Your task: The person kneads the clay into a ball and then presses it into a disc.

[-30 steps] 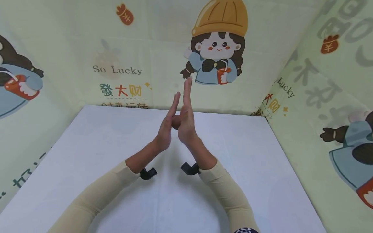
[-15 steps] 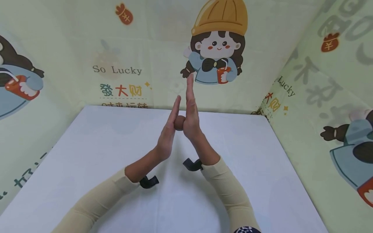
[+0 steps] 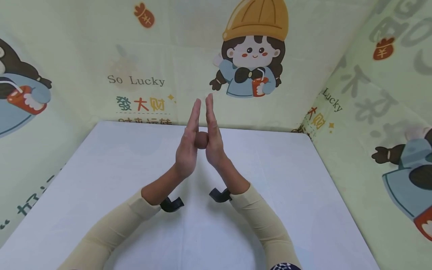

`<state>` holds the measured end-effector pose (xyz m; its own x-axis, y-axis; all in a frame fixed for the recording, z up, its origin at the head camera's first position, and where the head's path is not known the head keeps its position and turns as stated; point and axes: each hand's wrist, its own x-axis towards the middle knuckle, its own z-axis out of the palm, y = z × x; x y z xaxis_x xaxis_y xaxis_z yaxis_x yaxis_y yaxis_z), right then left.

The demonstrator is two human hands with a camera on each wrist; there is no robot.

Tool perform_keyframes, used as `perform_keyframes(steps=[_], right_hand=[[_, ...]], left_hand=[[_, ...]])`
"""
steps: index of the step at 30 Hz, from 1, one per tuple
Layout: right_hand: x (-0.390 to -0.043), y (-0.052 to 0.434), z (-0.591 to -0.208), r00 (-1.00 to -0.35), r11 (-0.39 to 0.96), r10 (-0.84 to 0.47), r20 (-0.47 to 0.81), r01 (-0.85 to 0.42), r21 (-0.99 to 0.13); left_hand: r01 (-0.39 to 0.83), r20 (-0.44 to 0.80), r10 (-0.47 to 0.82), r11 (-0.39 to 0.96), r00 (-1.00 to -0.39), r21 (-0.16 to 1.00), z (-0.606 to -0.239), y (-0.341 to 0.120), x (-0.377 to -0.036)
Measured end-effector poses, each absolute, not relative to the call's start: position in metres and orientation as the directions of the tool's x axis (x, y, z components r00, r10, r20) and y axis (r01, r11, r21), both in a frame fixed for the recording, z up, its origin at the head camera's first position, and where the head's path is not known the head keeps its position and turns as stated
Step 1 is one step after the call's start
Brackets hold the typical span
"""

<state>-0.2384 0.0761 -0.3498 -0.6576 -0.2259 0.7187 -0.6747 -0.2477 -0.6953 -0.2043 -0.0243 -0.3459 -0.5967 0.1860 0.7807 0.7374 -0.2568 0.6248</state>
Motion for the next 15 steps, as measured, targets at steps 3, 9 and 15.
perform_keyframes(steps=[3,9,15], right_hand=[[-0.238,0.072,-0.353,-0.658,-0.237,-0.238,0.714,-0.674,-0.7],[-0.236,0.066,-0.363,-0.646,-0.198,-0.259,0.718,-0.692,-0.694],[-0.232,0.062,-0.37,-0.656,-0.154,-0.278,0.701,-0.69,-0.707]], left_hand=[[0.729,0.769,0.156,-0.25,-0.62,0.638,-0.343,-0.027,-0.209],[0.692,0.731,0.11,-0.255,-0.674,0.676,-0.339,-0.033,-0.222],[0.693,0.723,0.076,-0.232,-0.686,0.682,-0.334,-0.038,-0.24]])
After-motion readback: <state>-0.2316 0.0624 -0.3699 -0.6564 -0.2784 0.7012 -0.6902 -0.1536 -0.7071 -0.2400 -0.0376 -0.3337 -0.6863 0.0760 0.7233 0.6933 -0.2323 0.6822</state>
